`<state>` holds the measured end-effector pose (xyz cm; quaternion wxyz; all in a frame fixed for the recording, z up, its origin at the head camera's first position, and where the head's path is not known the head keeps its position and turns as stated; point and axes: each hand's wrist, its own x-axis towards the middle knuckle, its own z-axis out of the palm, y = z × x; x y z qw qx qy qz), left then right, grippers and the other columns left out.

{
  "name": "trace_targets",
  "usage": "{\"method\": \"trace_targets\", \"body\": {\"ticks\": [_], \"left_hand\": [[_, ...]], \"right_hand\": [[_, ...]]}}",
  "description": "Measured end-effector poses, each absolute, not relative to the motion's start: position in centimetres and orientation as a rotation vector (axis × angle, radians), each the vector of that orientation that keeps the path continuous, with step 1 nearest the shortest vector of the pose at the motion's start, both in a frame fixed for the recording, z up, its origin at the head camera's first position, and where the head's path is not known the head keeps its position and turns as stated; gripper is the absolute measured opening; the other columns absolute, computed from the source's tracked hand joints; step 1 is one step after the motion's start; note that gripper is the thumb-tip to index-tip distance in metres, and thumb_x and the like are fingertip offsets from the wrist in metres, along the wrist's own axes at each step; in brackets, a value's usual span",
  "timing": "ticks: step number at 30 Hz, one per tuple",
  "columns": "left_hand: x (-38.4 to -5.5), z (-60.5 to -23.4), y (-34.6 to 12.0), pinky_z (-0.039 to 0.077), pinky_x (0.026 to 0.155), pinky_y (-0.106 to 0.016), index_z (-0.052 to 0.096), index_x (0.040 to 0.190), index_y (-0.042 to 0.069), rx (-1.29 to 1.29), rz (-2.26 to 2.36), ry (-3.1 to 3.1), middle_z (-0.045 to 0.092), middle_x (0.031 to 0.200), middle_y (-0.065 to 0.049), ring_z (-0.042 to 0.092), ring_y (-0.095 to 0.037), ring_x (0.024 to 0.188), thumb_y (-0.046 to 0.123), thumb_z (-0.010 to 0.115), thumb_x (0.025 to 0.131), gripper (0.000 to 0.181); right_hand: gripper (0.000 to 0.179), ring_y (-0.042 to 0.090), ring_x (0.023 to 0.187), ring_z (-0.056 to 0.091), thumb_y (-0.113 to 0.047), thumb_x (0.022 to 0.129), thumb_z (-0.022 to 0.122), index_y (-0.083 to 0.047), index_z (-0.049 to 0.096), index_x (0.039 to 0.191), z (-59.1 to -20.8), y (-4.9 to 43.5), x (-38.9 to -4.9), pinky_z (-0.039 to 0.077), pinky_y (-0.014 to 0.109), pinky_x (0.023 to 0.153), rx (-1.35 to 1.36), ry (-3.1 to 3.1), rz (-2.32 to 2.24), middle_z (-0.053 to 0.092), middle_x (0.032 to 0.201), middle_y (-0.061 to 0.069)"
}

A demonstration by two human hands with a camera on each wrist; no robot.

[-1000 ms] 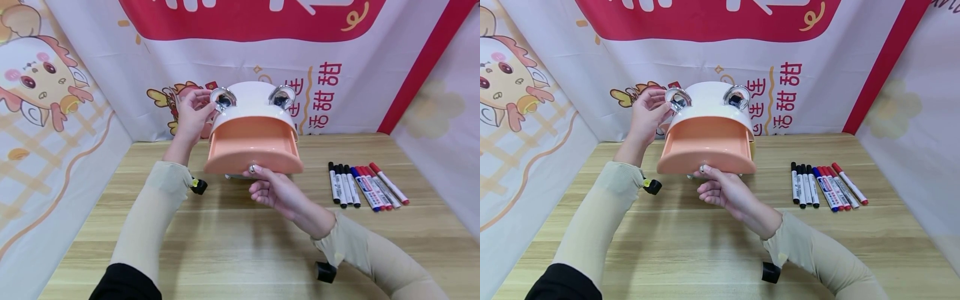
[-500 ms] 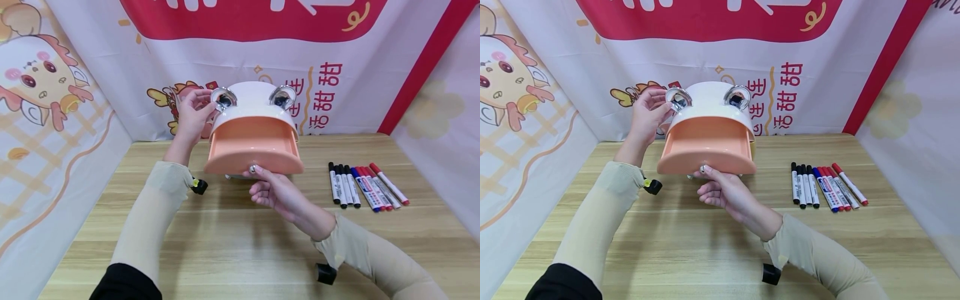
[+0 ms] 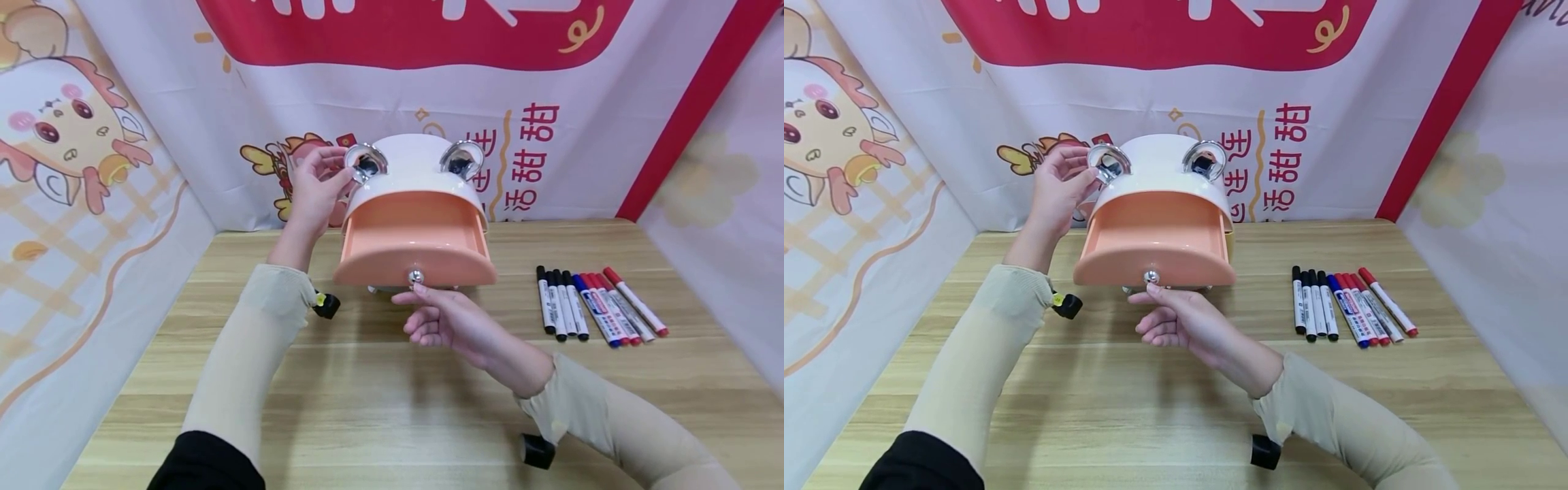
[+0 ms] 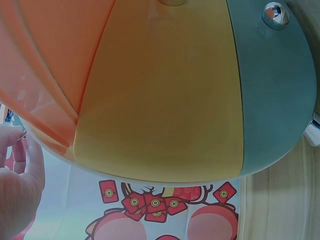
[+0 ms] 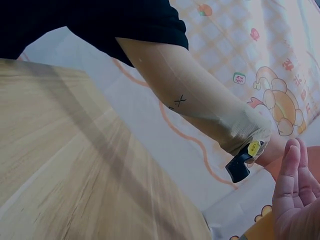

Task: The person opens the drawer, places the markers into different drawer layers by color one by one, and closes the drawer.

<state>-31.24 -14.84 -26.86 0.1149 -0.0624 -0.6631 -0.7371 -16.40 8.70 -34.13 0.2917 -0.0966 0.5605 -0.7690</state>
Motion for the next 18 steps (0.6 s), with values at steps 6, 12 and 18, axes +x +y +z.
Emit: {"method": "trace_targets", "body": {"ticks": [6, 12, 18], "left_hand": [[-31.3, -27.0, -15.0, 0.057, 0.097, -0.040, 0.064, 0.122, 0.009, -0.195, -2.153, -1.946, 0.062, 0.117, -0.010, 0.063, -0.023, 0.107, -0.006, 0.067, 0.095, 0.030], [-31.3, -26.8, -14.8, 0.059, 0.092, -0.033, 0.065, 0.122, 0.010, -0.180, -2.156, -1.956, 0.061, 0.119, -0.010, 0.062, -0.024, 0.109, -0.005, 0.067, 0.096, 0.031], [-31.2, -26.8, -14.8, 0.059, 0.092, -0.033, 0.064, 0.122, 0.009, -0.173, -2.159, -1.954, 0.061, 0.119, -0.010, 0.062, -0.024, 0.109, -0.006, 0.067, 0.096, 0.030]], "right_hand": [[0.041, 0.011, 0.072, 0.067, -0.026, 0.109, 0.048, 0.007, 0.060, 0.130, -34.3, 8.8, -16.3, 0.060, 0.024, 0.071, -0.305, 1.496, -2.015, 0.071, 0.082, 0.005], [0.031, 0.012, 0.076, 0.068, -0.020, 0.106, 0.050, 0.004, 0.066, 0.119, -34.4, 9.4, -16.4, 0.061, 0.025, 0.075, -0.394, 1.517, -1.962, 0.072, 0.088, 0.006], [0.029, 0.013, 0.082, 0.068, -0.013, 0.106, 0.047, 0.007, 0.065, 0.118, -34.7, 10.4, -16.7, 0.061, 0.027, 0.079, -0.495, 1.545, -1.880, 0.073, 0.094, 0.007]]}}
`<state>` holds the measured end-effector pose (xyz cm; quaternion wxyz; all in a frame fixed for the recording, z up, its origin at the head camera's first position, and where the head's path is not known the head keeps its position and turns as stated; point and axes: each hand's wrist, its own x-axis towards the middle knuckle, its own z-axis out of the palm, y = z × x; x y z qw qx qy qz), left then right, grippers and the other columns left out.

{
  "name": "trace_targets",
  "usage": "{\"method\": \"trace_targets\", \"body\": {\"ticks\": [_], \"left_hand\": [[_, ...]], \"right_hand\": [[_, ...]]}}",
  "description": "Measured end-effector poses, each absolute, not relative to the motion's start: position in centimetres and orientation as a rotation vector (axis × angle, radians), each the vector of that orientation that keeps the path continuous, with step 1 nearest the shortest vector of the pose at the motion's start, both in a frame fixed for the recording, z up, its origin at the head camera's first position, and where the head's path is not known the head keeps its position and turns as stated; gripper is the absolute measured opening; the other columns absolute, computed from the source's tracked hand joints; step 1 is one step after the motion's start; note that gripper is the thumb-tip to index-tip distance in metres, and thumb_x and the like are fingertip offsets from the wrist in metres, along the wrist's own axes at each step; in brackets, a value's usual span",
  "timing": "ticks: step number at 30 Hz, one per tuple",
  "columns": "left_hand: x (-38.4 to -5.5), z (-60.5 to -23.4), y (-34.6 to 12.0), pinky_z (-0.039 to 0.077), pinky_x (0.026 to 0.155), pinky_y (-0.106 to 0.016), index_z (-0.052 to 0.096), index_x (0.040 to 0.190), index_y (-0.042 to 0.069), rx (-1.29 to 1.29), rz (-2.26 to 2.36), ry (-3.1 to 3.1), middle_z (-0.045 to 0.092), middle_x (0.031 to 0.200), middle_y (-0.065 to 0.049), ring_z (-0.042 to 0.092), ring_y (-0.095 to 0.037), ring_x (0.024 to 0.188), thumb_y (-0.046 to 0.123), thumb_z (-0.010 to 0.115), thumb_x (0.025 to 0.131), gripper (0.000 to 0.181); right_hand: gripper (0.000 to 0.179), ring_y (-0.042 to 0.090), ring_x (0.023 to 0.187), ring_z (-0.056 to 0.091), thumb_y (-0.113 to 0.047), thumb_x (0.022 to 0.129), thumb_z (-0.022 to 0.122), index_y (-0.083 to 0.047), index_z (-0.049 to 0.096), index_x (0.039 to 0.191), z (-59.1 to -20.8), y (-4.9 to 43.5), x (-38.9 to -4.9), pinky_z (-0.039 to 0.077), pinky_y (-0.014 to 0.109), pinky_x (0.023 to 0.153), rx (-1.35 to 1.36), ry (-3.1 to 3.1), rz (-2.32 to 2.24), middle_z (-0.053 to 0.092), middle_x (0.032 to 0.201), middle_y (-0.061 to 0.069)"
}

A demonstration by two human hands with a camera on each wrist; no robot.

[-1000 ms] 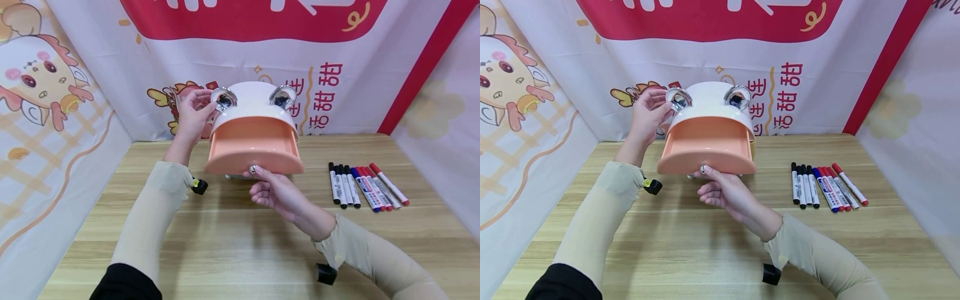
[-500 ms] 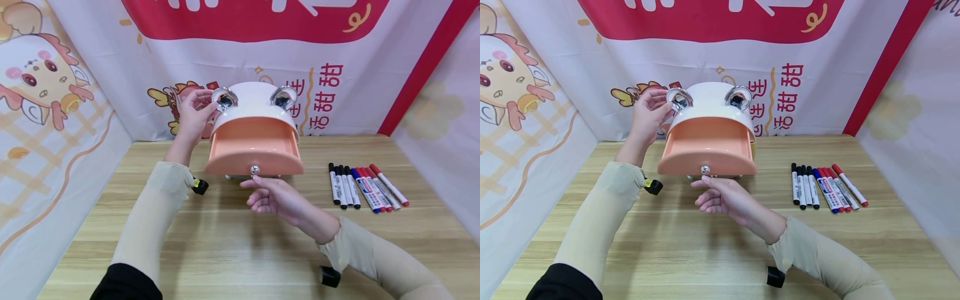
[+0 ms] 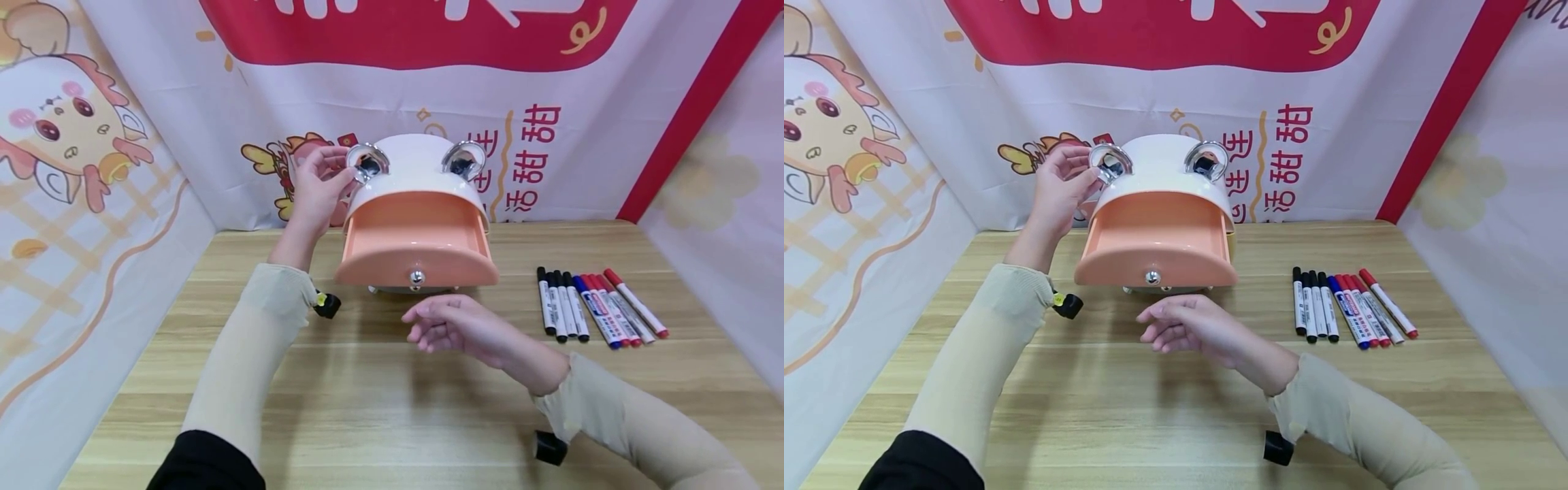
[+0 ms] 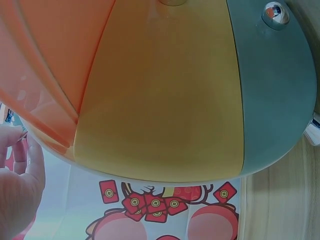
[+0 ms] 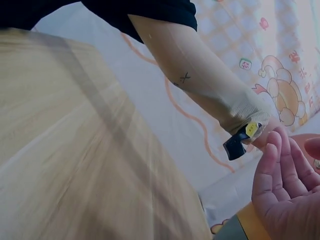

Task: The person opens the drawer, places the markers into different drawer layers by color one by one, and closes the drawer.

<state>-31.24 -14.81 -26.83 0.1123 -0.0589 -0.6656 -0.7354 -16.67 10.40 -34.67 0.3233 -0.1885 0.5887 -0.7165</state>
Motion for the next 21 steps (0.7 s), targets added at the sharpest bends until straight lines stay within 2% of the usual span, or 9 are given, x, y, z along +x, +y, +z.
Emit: {"method": "trace_targets", "body": {"ticks": [9, 14, 18, 21], "left_hand": [[-31.1, -26.8, -14.9, 0.059, 0.093, -0.034, 0.064, 0.122, 0.009, -0.181, -2.158, -1.947, 0.061, 0.118, -0.010, 0.062, -0.023, 0.108, -0.006, 0.066, 0.096, 0.030], [-31.2, -26.9, -14.9, 0.059, 0.093, -0.034, 0.064, 0.122, 0.008, -0.176, -2.158, -1.947, 0.062, 0.118, -0.010, 0.062, -0.023, 0.109, -0.006, 0.066, 0.096, 0.030], [-31.3, -26.8, -14.9, 0.060, 0.091, -0.031, 0.064, 0.121, 0.009, -0.171, -2.172, -1.945, 0.062, 0.119, -0.010, 0.061, -0.023, 0.110, -0.006, 0.067, 0.095, 0.030], [-31.3, -26.7, -14.8, 0.060, 0.090, -0.030, 0.064, 0.122, 0.008, -0.170, -2.175, -1.944, 0.062, 0.120, -0.010, 0.061, -0.023, 0.110, -0.007, 0.067, 0.095, 0.031]], "right_hand": [[0.032, 0.022, 0.095, 0.071, -0.011, 0.105, 0.051, 0.016, 0.061, 0.119, -35.1, 12.3, -17.6, 0.060, 0.041, 0.091, -0.667, 1.721, -1.682, 0.073, 0.105, 0.017], [0.032, 0.036, 0.101, 0.070, -0.014, 0.105, 0.056, 0.014, 0.064, 0.119, -35.6, 13.3, -18.1, 0.059, 0.045, 0.093, -0.707, 1.807, -1.595, 0.071, 0.111, 0.025], [0.030, 0.047, 0.104, 0.066, -0.017, 0.105, 0.058, 0.008, 0.067, 0.119, -35.8, 14.2, -18.5, 0.058, 0.050, 0.093, -0.735, 1.901, -1.500, 0.070, 0.111, 0.026], [0.028, 0.050, 0.104, 0.065, -0.017, 0.105, 0.058, 0.005, 0.069, 0.118, -36.0, 14.9, -18.8, 0.057, 0.054, 0.093, -0.771, 1.962, -1.432, 0.071, 0.111, 0.024]]}}
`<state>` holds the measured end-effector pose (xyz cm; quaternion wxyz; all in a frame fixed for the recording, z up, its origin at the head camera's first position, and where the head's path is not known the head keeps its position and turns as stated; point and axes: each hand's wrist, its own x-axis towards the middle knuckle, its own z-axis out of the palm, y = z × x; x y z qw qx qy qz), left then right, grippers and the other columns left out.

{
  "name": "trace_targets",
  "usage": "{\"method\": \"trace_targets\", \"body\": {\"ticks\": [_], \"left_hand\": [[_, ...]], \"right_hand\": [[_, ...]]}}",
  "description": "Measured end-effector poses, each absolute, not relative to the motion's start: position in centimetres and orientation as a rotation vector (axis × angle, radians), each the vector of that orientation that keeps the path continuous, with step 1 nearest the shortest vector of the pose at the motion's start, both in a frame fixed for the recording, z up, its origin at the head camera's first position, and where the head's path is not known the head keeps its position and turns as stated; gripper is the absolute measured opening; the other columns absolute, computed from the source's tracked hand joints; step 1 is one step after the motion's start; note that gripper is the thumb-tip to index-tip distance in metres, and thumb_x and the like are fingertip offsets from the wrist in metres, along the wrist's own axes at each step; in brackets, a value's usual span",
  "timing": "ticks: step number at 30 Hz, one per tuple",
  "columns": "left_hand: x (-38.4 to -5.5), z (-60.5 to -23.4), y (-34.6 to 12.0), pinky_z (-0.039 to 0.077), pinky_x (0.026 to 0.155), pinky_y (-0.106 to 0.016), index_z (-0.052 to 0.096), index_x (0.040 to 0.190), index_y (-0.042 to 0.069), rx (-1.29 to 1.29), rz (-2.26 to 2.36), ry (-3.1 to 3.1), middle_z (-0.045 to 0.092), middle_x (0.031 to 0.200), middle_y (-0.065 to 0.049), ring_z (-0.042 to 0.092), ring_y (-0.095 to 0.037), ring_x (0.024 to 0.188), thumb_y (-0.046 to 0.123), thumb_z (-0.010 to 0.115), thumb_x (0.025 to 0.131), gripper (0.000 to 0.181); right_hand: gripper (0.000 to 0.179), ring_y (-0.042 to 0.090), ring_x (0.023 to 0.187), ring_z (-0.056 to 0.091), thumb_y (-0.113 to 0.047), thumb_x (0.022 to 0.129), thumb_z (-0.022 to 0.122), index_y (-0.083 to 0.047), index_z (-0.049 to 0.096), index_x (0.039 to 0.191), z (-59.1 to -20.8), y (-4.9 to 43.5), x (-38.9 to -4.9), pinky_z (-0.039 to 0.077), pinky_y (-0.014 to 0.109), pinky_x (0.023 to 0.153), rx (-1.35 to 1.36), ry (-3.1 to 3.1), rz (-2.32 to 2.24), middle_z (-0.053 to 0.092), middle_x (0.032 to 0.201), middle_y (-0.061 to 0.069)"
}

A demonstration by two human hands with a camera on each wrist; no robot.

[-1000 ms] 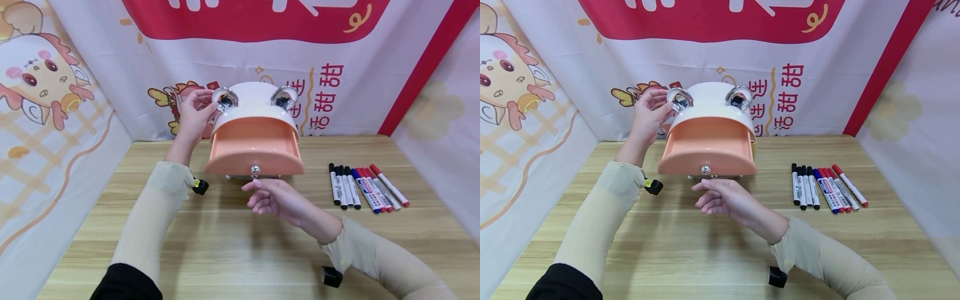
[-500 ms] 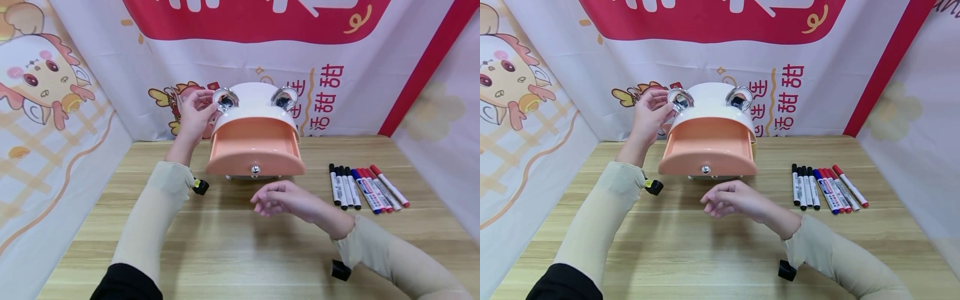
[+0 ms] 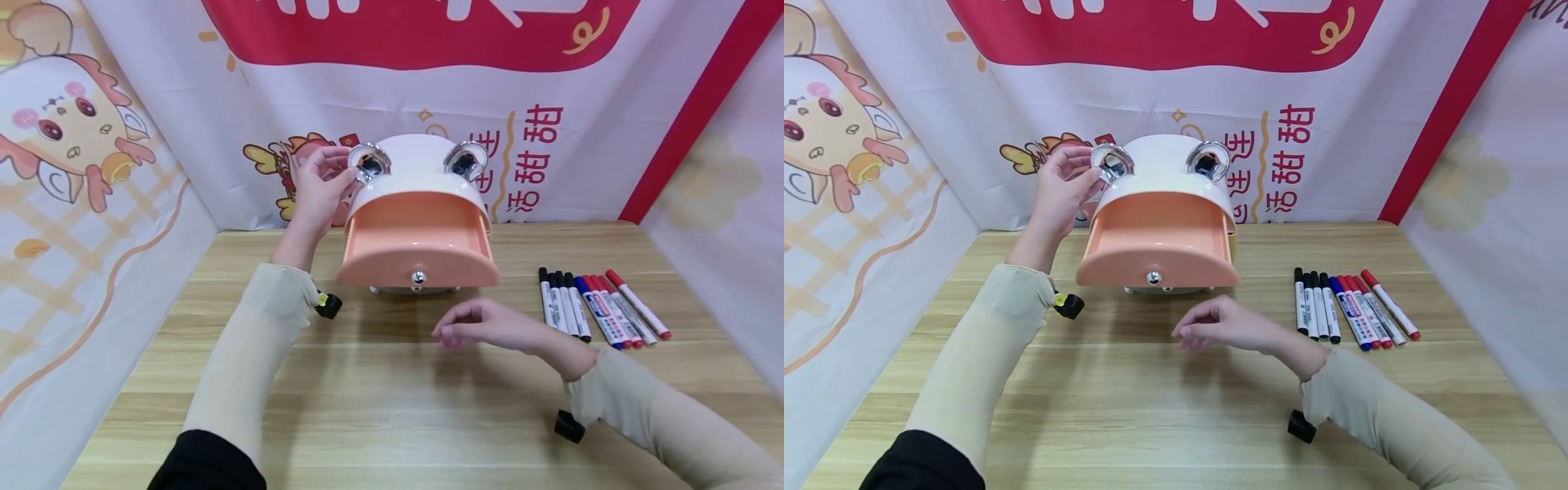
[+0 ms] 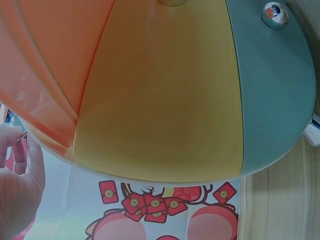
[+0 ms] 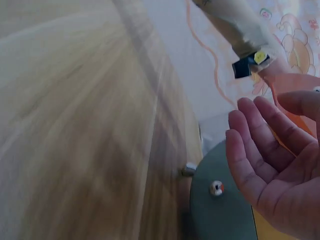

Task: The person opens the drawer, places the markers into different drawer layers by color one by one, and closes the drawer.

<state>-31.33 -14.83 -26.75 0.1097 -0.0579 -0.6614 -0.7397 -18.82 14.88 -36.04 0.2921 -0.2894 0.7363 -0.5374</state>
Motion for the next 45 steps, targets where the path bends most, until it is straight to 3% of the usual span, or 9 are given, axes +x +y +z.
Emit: {"method": "trace_targets", "body": {"ticks": [4, 12, 20, 24, 31, 45], "left_hand": [[-31.3, -26.7, -14.8, 0.060, 0.090, -0.031, 0.064, 0.122, 0.008, -0.169, -2.169, -1.942, 0.062, 0.119, -0.010, 0.062, -0.023, 0.109, -0.007, 0.066, 0.095, 0.031], [-31.1, -26.8, -14.7, 0.061, 0.088, -0.031, 0.065, 0.120, 0.009, -0.168, -2.164, -1.926, 0.062, 0.117, -0.009, 0.061, -0.023, 0.107, -0.007, 0.067, 0.095, 0.030], [-31.1, -26.8, -14.8, 0.061, 0.089, -0.034, 0.065, 0.121, 0.007, -0.177, -2.170, -1.917, 0.062, 0.116, -0.010, 0.061, -0.022, 0.104, -0.008, 0.067, 0.095, 0.031], [-31.2, -26.8, -14.7, 0.061, 0.086, -0.031, 0.064, 0.122, 0.007, -0.181, -2.166, -1.926, 0.062, 0.116, -0.010, 0.061, -0.022, 0.105, -0.008, 0.067, 0.095, 0.031], [-31.2, -26.8, -14.8, 0.061, 0.088, -0.032, 0.064, 0.123, 0.008, -0.170, -2.133, -1.961, 0.061, 0.117, -0.010, 0.061, -0.022, 0.108, -0.005, 0.068, 0.096, 0.031], [-31.1, -26.9, -14.9, 0.060, 0.089, -0.031, 0.064, 0.124, 0.009, -0.176, -2.091, -2.002, 0.060, 0.116, -0.009, 0.060, -0.022, 0.110, -0.003, 0.068, 0.096, 0.031]], "right_hand": [[0.027, 0.048, 0.104, 0.066, -0.016, 0.105, 0.059, 0.005, 0.069, 0.119, -36.3, 15.8, -19.3, 0.058, 0.053, 0.093, -0.798, 2.022, -1.382, 0.072, 0.110, 0.020], [0.029, 0.044, 0.104, 0.069, -0.014, 0.105, 0.059, 0.009, 0.066, 0.120, -36.3, 18.0, -20.2, 0.057, 0.056, 0.091, -0.808, 2.134, -1.355, 0.071, 0.113, 0.024], [0.021, 0.021, 0.102, 0.068, -0.017, 0.102, 0.065, -0.005, 0.073, 0.117, -36.0, 19.8, -20.7, 0.061, 0.037, 0.086, -0.873, 2.486, -1.096, 0.073, 0.113, 0.009], [0.022, 0.017, 0.096, 0.069, -0.017, 0.101, 0.068, -0.005, 0.074, 0.118, -35.6, 20.7, -21.0, 0.062, 0.034, 0.080, -0.834, 2.629, -0.979, 0.074, 0.108, 0.004], [0.026, 0.022, 0.097, 0.069, -0.018, 0.100, 0.069, -0.002, 0.072, 0.120, -34.7, 22.4, -21.8, 0.062, 0.044, 0.082, -0.752, 2.756, -0.881, 0.074, 0.105, 0.003], [0.029, 0.039, 0.104, 0.068, -0.008, 0.102, 0.062, 0.002, 0.065, 0.130, -34.0, 26.1, -23.4, 0.059, 0.056, 0.088, -0.617, 2.879, -0.942, 0.071, 0.115, 0.022]]}}
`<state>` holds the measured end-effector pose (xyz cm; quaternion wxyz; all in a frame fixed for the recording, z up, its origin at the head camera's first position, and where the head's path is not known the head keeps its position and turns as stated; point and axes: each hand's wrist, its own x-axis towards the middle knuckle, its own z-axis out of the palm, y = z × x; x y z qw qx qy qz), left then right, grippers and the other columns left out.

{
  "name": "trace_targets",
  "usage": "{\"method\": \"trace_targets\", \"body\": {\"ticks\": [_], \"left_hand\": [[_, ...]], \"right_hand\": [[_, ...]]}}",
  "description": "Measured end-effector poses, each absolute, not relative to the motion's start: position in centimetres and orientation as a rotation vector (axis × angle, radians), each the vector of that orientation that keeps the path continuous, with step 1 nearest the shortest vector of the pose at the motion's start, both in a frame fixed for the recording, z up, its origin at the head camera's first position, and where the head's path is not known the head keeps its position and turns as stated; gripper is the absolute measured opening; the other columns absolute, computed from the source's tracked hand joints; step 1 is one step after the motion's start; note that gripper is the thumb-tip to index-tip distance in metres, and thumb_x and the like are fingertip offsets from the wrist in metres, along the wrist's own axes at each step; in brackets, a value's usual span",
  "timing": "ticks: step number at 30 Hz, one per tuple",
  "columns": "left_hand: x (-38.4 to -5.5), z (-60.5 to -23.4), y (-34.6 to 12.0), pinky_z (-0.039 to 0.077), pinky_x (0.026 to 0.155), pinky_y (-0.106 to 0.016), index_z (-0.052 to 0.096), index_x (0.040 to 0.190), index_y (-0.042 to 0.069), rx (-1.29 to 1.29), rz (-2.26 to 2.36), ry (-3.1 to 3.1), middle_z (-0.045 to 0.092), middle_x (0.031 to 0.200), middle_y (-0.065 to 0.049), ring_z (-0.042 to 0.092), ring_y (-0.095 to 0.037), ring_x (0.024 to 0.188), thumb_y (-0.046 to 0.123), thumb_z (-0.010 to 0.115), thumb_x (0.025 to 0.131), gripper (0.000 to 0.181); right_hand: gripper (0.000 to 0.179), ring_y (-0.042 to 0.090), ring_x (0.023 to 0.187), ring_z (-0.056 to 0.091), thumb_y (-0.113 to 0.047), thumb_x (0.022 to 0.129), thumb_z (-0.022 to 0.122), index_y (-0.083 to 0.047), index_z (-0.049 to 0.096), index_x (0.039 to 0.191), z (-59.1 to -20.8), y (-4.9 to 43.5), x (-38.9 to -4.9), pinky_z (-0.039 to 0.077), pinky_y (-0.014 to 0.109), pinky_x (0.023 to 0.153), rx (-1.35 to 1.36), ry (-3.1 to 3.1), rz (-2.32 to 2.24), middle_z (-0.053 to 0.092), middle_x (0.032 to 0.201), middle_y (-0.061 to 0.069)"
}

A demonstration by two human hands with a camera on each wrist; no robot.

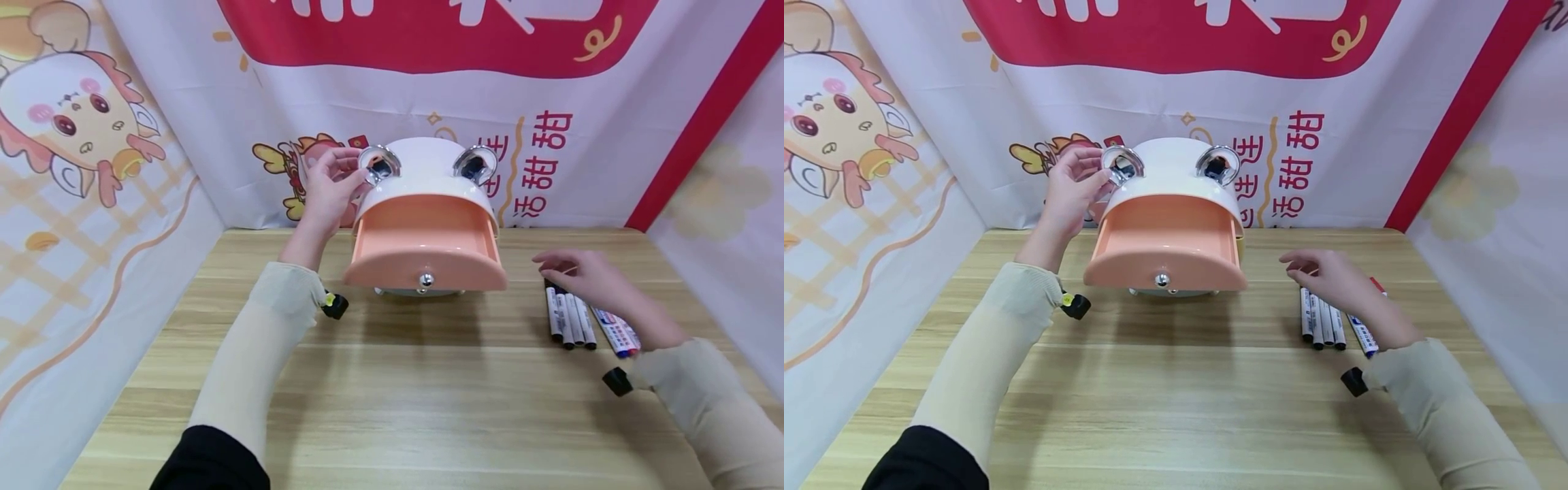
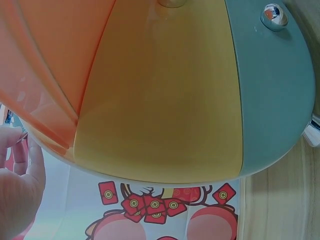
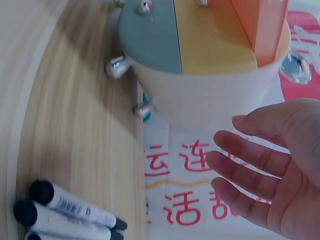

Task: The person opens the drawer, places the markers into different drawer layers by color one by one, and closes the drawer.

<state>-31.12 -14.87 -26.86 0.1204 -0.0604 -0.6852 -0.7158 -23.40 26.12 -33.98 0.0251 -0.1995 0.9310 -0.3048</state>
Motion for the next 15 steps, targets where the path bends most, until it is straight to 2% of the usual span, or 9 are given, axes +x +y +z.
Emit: {"method": "trace_targets", "body": {"ticks": [7, 11, 15], "left_hand": [[-31.2, -27.0, -14.9, 0.060, 0.090, -0.032, 0.063, 0.125, 0.008, -0.178, -2.098, -1.995, 0.061, 0.118, -0.010, 0.060, -0.023, 0.110, -0.002, 0.068, 0.096, 0.031], [-31.2, -27.0, -14.9, 0.060, 0.091, -0.035, 0.063, 0.125, 0.008, -0.179, -2.100, -1.988, 0.061, 0.120, -0.010, 0.060, -0.023, 0.109, -0.003, 0.067, 0.096, 0.031], [-31.2, -27.0, -14.9, 0.060, 0.092, -0.037, 0.063, 0.124, 0.009, -0.183, -2.100, -1.985, 0.062, 0.120, -0.010, 0.062, -0.023, 0.109, -0.003, 0.067, 0.097, 0.031]], "right_hand": [[0.030, 0.041, 0.103, 0.067, -0.006, 0.101, 0.063, 0.003, 0.065, 0.129, -34.6, 28.1, -24.2, 0.060, 0.054, 0.086, -0.598, 2.916, -0.924, 0.069, 0.116, 0.025], [0.029, 0.043, 0.101, 0.068, -0.003, 0.100, 0.064, 0.005, 0.065, 0.127, -35.2, 29.7, -24.6, 0.063, 0.037, 0.077, -0.562, 2.969, -0.925, 0.069, 0.116, 0.028], [0.030, 0.045, 0.103, 0.066, -0.005, 0.100, 0.063, 0.004, 0.064, 0.129, -35.7, 31.3, -25.0, 0.058, 0.021, 0.070, -0.479, 2.997, -0.894, 0.068, 0.117, 0.029]]}}
